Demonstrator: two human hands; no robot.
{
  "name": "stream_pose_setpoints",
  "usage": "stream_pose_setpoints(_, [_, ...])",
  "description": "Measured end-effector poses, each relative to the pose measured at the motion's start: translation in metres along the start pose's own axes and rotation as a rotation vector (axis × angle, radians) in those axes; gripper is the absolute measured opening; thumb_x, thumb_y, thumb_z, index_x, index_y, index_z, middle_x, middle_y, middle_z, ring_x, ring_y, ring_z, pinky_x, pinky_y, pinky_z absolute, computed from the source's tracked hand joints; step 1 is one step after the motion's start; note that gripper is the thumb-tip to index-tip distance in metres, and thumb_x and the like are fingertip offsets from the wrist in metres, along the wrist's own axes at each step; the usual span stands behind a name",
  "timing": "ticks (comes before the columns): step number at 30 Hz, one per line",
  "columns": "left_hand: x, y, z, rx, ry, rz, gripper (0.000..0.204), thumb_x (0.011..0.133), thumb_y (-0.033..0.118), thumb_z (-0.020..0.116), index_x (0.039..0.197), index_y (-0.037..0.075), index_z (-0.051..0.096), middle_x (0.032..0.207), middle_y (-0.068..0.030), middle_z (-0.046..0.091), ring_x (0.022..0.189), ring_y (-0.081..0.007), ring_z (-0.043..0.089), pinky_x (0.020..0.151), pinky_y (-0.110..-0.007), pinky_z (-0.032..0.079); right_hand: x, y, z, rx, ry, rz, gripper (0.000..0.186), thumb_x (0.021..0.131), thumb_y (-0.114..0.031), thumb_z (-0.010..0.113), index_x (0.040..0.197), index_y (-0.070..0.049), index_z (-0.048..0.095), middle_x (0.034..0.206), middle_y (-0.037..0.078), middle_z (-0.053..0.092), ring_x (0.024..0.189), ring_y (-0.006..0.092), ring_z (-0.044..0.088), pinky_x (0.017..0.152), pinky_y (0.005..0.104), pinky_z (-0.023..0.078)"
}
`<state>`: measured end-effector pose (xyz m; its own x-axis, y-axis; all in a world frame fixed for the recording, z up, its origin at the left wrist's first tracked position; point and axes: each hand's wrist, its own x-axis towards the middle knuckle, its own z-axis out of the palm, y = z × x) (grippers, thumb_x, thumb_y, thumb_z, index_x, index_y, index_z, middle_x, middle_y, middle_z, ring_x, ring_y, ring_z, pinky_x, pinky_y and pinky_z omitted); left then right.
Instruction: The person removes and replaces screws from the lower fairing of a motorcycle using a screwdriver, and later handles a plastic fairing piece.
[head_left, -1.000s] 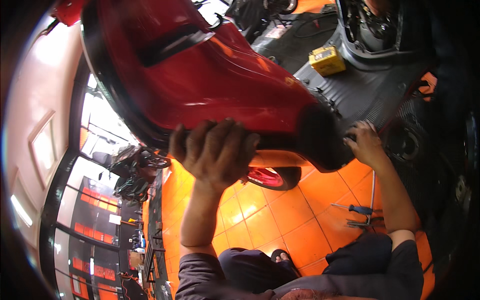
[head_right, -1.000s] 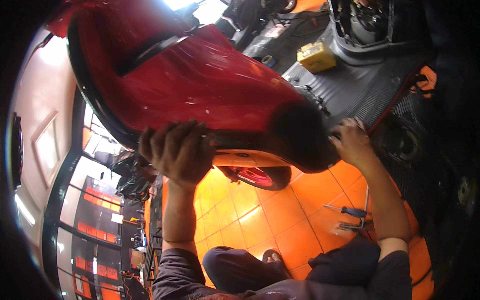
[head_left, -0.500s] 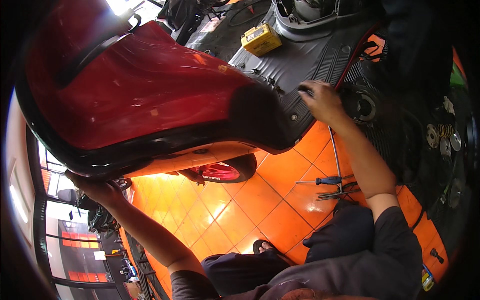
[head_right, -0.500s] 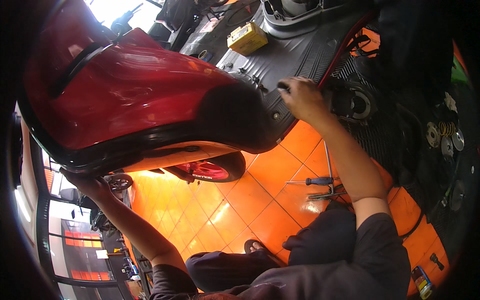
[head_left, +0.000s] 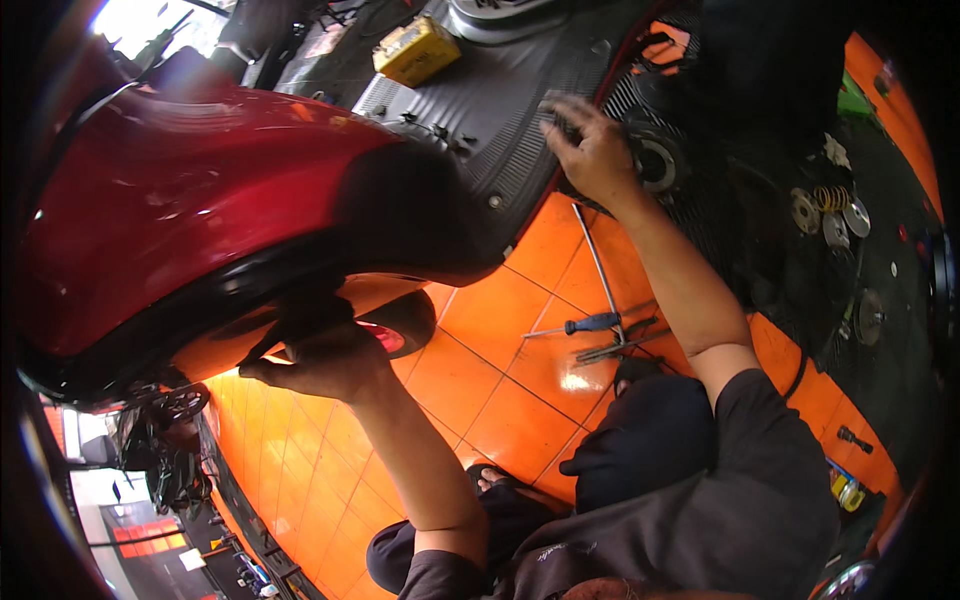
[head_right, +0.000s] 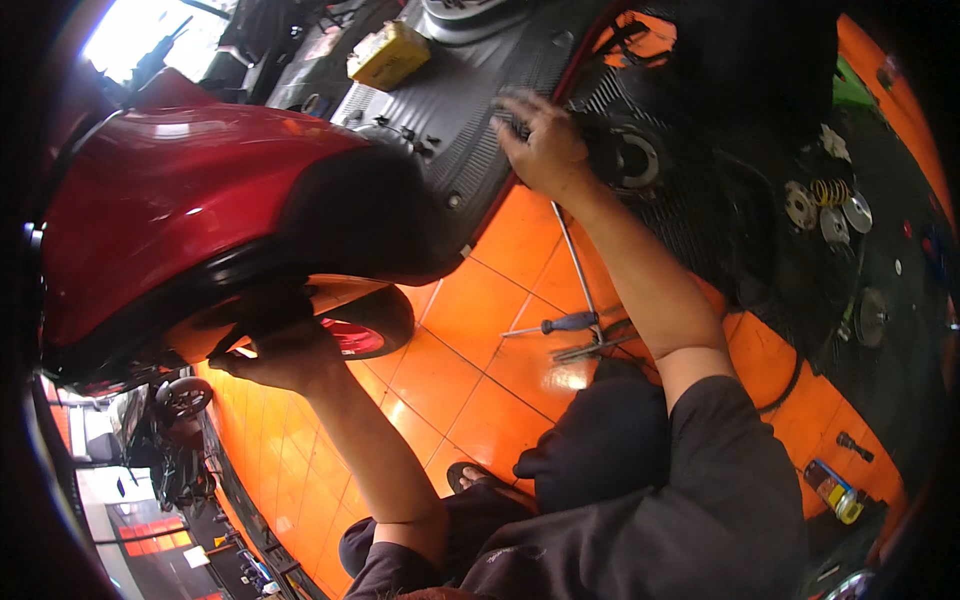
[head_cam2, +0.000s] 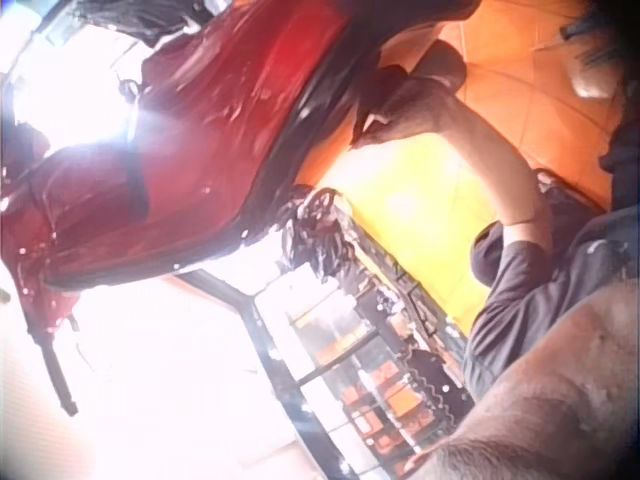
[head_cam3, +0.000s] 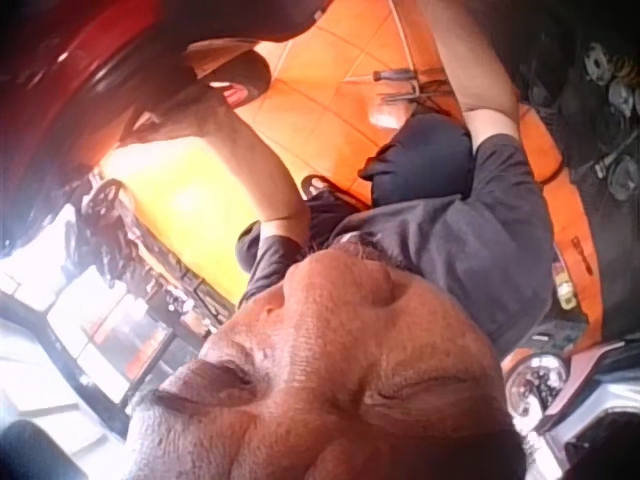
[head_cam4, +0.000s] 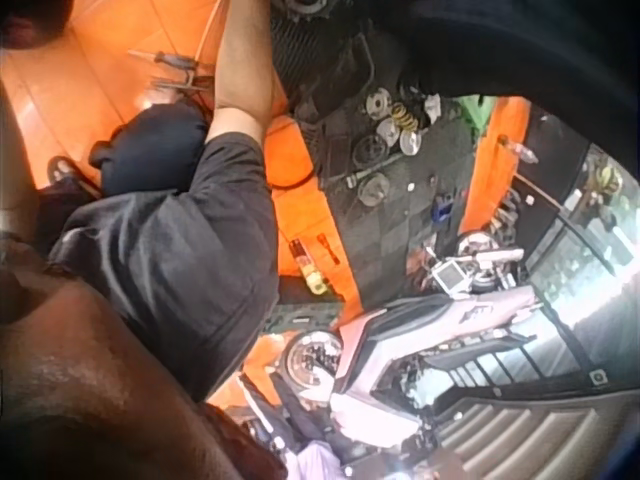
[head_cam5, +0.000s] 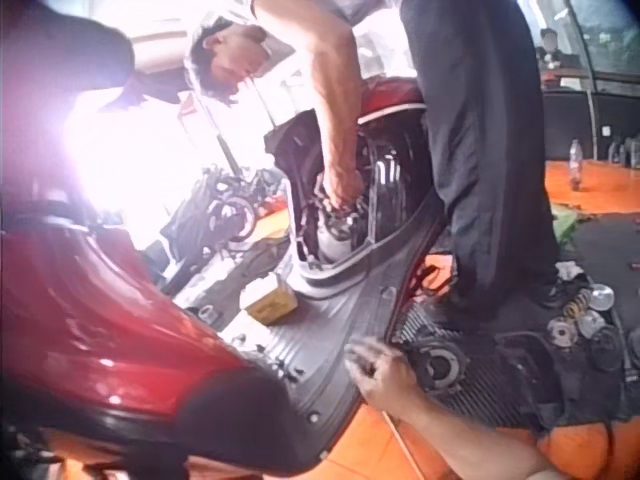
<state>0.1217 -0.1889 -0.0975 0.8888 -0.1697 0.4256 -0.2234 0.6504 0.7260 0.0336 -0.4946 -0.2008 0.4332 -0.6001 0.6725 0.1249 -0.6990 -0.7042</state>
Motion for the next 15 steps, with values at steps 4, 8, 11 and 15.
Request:
stream_pose_setpoints(4, [-0.016,0.003,0.038,0.039,0.258,-0.010,0.084,0.088,0.075,0.026,0.130,0.005,0.048,0.108,-0.0129,0.062,0.097,-0.0236,0.060,0.084,-0.034,0.047,-0.032,0.029,-0.030,-0.097,0.270,0.060,0.023,0.087,-0.014,0.064,0.106,0.000,0.064,0.112,0.015,0.064,0.103,0.0301,0.062,0.088,0.0368,0.048])
stream_pose_setpoints(8, [-0.021,0.001,0.016,0.116,0.132,-0.002,0.075,0.092,0.068,0.030,0.129,0.005,0.050,0.113,-0.0106,0.061,0.104,-0.0223,0.057,0.093,-0.034,0.042,-0.146,0.047,-0.044,-0.172,-0.234,0.345,0.041,0.088,-0.027,0.065,0.116,0.001,0.059,0.121,0.019,0.058,0.111,0.0332,0.057,0.094,0.0391,0.045])
stream_pose_setpoints(11, [-0.025,-0.008,-0.025,0.141,0.041,-0.055,0.065,0.096,0.061,0.032,0.124,0.006,0.051,0.109,-0.0094,0.062,0.106,-0.0219,0.056,0.094,-0.034,0.041,-0.244,0.028,-0.042,-0.350,-0.846,0.222,0.058,0.084,-0.039,0.067,0.127,-0.004,0.052,0.126,0.018,0.054,0.125,0.0310,0.045,0.106,0.0467,0.033])
stream_pose_setpoints(15, [-0.046,-0.056,-0.019,0.261,0.169,-0.112,0.049,0.100,0.049,0.037,0.123,0.007,0.047,0.093,-0.0055,0.058,0.084,-0.0162,0.056,0.074,-0.028,0.045,-0.290,0.026,-0.033,-0.534,-0.945,0.092,0.050,0.086,-0.038,0.064,0.125,-0.009,0.055,0.121,0.013,0.057,0.128,0.0251,0.041,0.107,0.0513,0.028])
